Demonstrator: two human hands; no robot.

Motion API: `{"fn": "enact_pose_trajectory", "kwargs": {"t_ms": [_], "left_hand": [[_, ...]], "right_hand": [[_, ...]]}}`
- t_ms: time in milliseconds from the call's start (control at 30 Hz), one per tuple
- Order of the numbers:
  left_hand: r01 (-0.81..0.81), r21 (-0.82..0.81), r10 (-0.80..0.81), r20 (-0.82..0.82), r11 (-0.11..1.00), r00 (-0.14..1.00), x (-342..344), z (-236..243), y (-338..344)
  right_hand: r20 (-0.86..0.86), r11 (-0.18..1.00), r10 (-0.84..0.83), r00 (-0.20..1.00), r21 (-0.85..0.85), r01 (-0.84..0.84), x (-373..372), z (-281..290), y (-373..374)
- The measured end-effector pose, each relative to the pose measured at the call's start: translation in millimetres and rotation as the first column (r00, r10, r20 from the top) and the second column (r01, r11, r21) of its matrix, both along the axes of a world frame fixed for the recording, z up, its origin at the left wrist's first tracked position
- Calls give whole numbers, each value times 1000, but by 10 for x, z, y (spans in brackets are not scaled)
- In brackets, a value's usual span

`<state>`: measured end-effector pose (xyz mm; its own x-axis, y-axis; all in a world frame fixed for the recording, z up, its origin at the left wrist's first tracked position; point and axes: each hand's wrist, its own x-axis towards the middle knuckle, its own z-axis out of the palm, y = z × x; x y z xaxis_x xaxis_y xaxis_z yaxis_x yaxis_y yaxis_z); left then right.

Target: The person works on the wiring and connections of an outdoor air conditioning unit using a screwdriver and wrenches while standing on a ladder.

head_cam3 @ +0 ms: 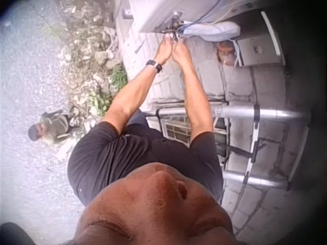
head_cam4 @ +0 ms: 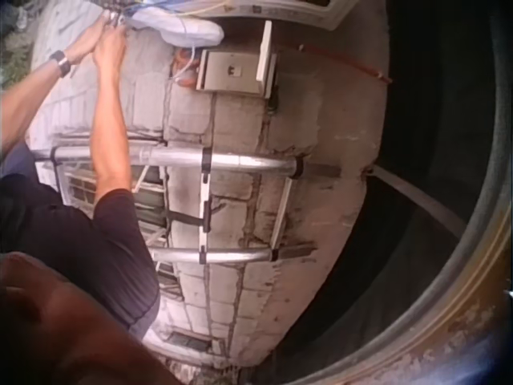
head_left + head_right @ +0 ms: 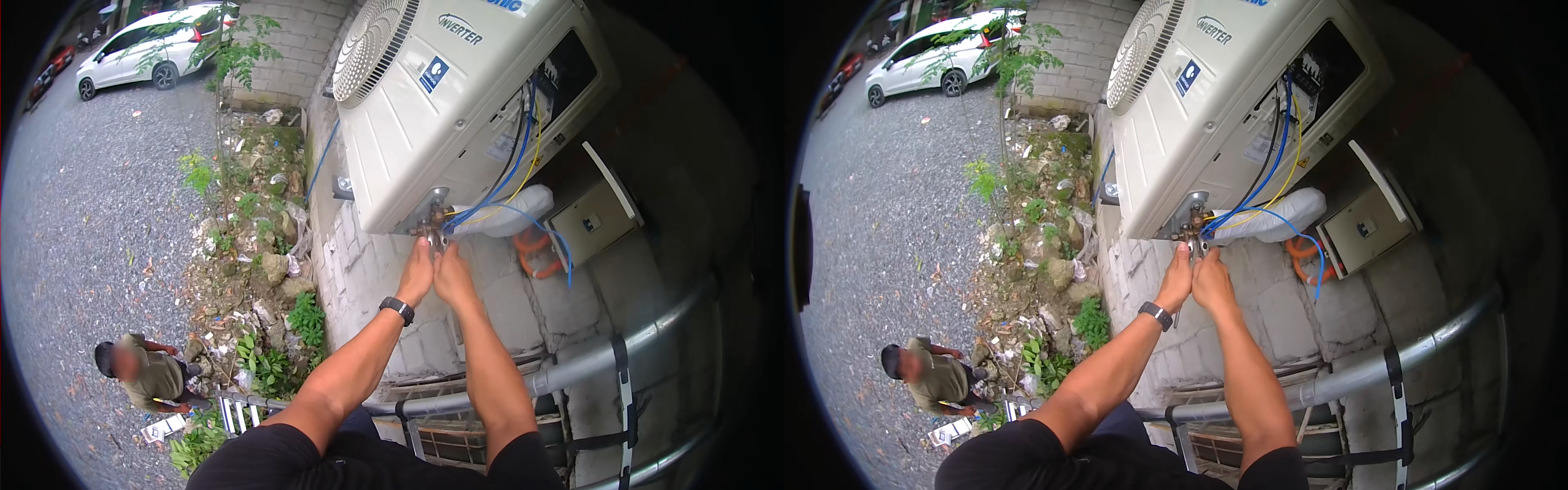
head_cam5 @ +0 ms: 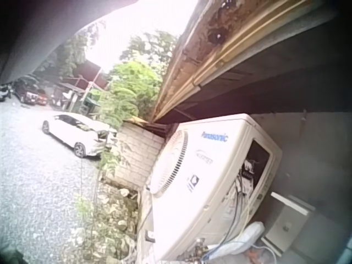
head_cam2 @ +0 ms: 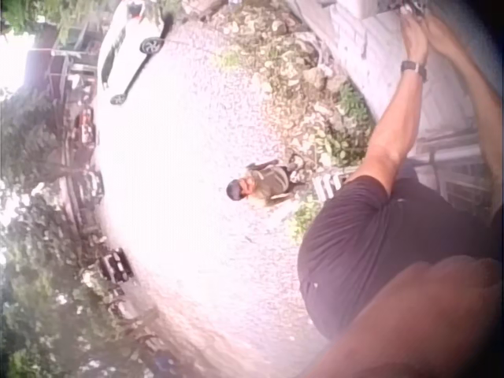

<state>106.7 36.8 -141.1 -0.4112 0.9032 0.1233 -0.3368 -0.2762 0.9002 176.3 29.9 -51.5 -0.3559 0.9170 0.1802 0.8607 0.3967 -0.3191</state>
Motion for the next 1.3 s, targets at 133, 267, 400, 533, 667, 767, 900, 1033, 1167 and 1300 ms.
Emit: {"fn": "enact_pose_trajectory", "kwargs": {"t_ms": [133,267,400,533,667,767,900,1033,1167,1300], "left_hand": [[-25,141,28,-20,990,999,-59,-5,-30],[-172,-94,154,-171,981,973,-9,130,-199],[-404,14,389,-304,915,870,12,89,-191],[-415,18,398,-324,910,858,9,58,-182],[-460,-12,432,-322,888,842,101,75,-169],[-490,-24,457,-321,871,829,140,90,-162],[-499,-32,458,-349,866,818,159,101,-196],[-493,-44,445,-367,869,817,175,123,-193],[-505,-39,447,-412,862,794,178,129,-170],[-540,52,528,-306,840,792,175,69,-190]], "right_hand": [[-23,1000,15,1000,-2,-15,-12,-34,7],[-50,999,24,998,32,-22,107,-121,74],[-50,998,43,998,46,-41,137,-113,115],[-80,997,74,994,43,-71,143,-89,97],[-98,997,68,993,38,-64,170,-115,94],[-95,998,61,994,17,-60,158,-78,76],[-89,999,45,995,8,-44,170,-90,58],[-92,998,64,994,12,-63,192,-97,87],[-70,997,72,995,14,-71,163,-5,70],[-29,998,64,997,0,-65,153,14,74]]}}
